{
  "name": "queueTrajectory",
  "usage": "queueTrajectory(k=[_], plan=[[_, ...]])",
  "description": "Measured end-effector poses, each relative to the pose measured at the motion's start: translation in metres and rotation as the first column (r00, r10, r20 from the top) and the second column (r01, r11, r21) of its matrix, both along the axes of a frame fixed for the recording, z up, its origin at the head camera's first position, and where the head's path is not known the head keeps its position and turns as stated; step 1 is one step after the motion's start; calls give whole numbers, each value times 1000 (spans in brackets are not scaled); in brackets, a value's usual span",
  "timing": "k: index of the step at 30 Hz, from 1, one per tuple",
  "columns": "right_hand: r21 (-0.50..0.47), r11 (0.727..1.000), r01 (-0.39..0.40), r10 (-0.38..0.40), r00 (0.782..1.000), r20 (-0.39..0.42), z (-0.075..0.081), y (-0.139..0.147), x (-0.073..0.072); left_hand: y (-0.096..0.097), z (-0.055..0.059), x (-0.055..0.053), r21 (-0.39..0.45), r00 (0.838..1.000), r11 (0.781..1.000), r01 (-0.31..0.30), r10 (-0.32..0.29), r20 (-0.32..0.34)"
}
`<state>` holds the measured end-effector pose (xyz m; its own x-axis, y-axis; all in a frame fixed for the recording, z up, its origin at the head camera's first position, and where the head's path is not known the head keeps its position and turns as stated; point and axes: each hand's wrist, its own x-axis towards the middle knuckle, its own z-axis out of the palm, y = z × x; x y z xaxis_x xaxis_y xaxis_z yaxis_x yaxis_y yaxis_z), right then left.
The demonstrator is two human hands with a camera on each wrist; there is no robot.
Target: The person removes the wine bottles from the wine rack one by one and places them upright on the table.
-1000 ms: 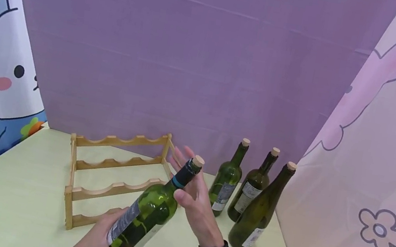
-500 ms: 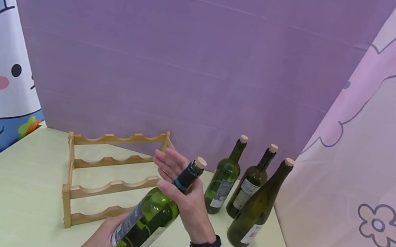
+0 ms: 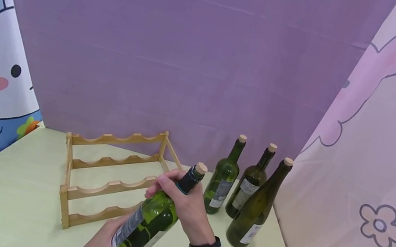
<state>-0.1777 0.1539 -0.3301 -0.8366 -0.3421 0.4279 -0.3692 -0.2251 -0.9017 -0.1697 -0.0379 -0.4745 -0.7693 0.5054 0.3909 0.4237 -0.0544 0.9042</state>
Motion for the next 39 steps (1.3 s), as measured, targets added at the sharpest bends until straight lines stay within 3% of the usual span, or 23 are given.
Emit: queueTrajectory(k=[8, 12, 17, 27, 30, 32, 36, 39], plan=[[17, 996, 91, -90, 994, -61, 5, -5, -2, 2, 3, -2, -32, 1000, 999, -19, 20, 20], [-12, 996, 91, -92, 989, -116, 6, -8, -3, 4, 4, -2, -35, 999, 999, -33, 33, -7], [-24, 994, 103, -106, 981, -160, 7, -9, -3, 5, 5, -2, -42, 999, 998, -39, 40, 27], [-12, 991, 133, -134, 978, -157, 5, -4, -4, -2, 3, -4, -95, 997, 994, -55, 60, 56], [-3, 991, 136, -134, 975, -179, 5, 0, -4, -7, 3, -8, -83, 998, 995, -56, 54, -23], [-4, 992, 123, -122, 973, -198, 5, 2, -5, -11, 5, -10, -71, 992, 996, -60, 52, -114], [-6, 994, 107, -106, 971, -214, 6, 5, -4, -18, 11, -13, -69, 960, 993, -100, 78, -268], [10, 993, 118, -114, 971, -211, 7, 7, -4, -24, 18, -16, -65, 938, 989, -135, 106, -330]])
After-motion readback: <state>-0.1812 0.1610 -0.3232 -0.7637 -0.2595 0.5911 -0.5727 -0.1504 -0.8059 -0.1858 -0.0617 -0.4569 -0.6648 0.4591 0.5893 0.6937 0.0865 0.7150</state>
